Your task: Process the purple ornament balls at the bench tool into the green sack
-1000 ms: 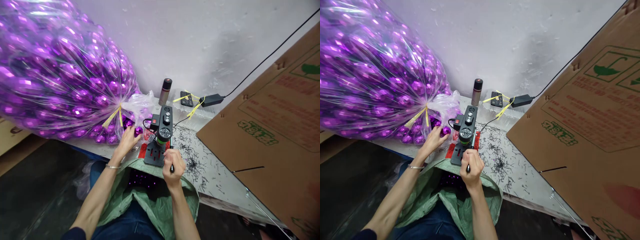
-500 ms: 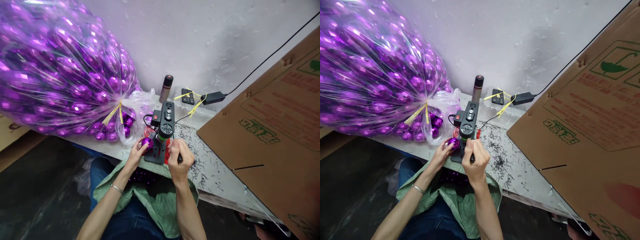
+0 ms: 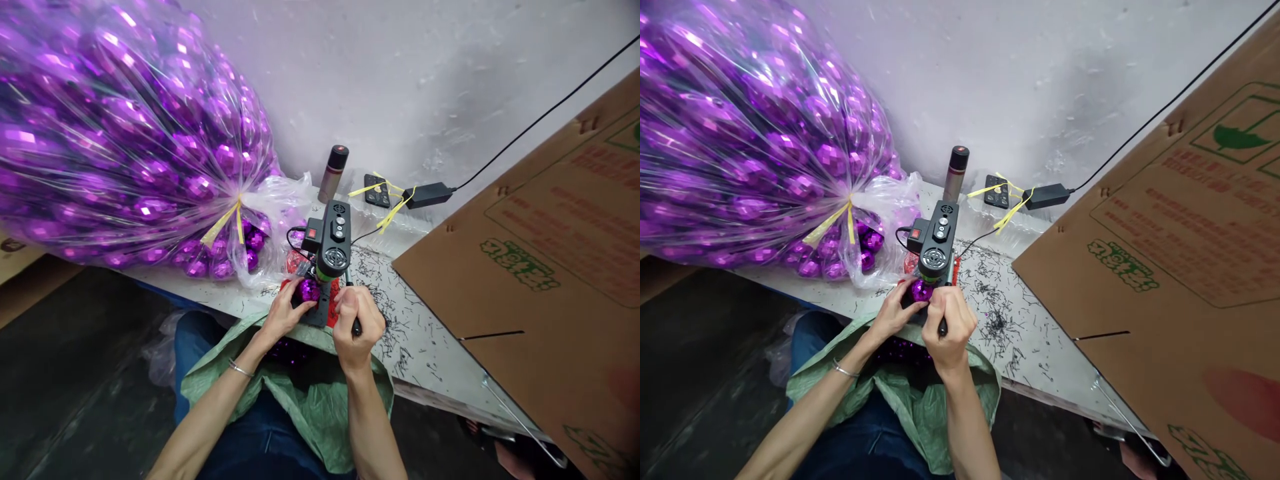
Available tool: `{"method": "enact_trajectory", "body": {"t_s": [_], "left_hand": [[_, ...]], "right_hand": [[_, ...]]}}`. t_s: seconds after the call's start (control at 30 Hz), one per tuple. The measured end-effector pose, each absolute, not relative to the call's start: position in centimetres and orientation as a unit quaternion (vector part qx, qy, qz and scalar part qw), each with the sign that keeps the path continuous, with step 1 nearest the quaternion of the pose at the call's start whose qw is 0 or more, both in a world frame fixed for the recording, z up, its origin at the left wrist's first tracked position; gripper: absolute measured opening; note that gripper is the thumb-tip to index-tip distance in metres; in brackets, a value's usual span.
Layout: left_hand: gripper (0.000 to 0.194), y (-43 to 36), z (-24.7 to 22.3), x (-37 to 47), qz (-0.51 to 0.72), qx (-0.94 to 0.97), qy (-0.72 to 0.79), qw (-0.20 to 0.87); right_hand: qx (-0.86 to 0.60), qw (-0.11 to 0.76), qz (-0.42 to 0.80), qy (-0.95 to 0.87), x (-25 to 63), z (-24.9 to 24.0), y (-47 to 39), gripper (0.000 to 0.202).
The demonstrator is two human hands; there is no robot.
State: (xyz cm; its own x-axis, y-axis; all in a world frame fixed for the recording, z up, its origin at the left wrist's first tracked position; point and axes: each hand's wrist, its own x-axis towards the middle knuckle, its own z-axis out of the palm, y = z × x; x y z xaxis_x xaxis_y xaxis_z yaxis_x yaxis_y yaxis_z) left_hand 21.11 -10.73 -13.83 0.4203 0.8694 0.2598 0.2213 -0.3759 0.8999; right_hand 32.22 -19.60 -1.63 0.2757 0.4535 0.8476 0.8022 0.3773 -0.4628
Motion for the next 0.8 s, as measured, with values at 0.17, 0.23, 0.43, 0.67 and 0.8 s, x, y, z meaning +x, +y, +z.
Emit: {"method": "enact_trajectory", "body": {"t_s": [0.17, 0.23, 0.43, 0.67, 0.8], "left_hand": [[0.057, -10.9, -14.3, 20.9, 0.378, 0.764, 0.344, 0.394], [0.057, -10.6, -14.4, 21.2, 0.376, 0.776, 0.334, 0.381], [0.054, -10.0, -14.9, 22.2, 0.386, 0.780, 0.341, 0.356], [0.054, -10.4, -15.7, 21.9, 0.406, 0.771, 0.319, 0.373], [0.054, -10.4, -15.9, 22.0, 0.410, 0.767, 0.321, 0.375]], "right_hand": [[-0.536, 0.586, -0.147, -0.589, 32.2, -2.0, -19.8, 0.027], [-0.539, 0.583, -0.148, -0.590, 32.2, -2.0, -19.8, 0.027], [-0.543, 0.567, -0.158, -0.598, 32.3, -1.9, -20.0, 0.025], [-0.535, 0.562, -0.184, -0.604, 32.4, -3.8, -20.1, 0.025], [-0.526, 0.572, -0.194, -0.598, 32.4, -6.1, -19.9, 0.026]]}}
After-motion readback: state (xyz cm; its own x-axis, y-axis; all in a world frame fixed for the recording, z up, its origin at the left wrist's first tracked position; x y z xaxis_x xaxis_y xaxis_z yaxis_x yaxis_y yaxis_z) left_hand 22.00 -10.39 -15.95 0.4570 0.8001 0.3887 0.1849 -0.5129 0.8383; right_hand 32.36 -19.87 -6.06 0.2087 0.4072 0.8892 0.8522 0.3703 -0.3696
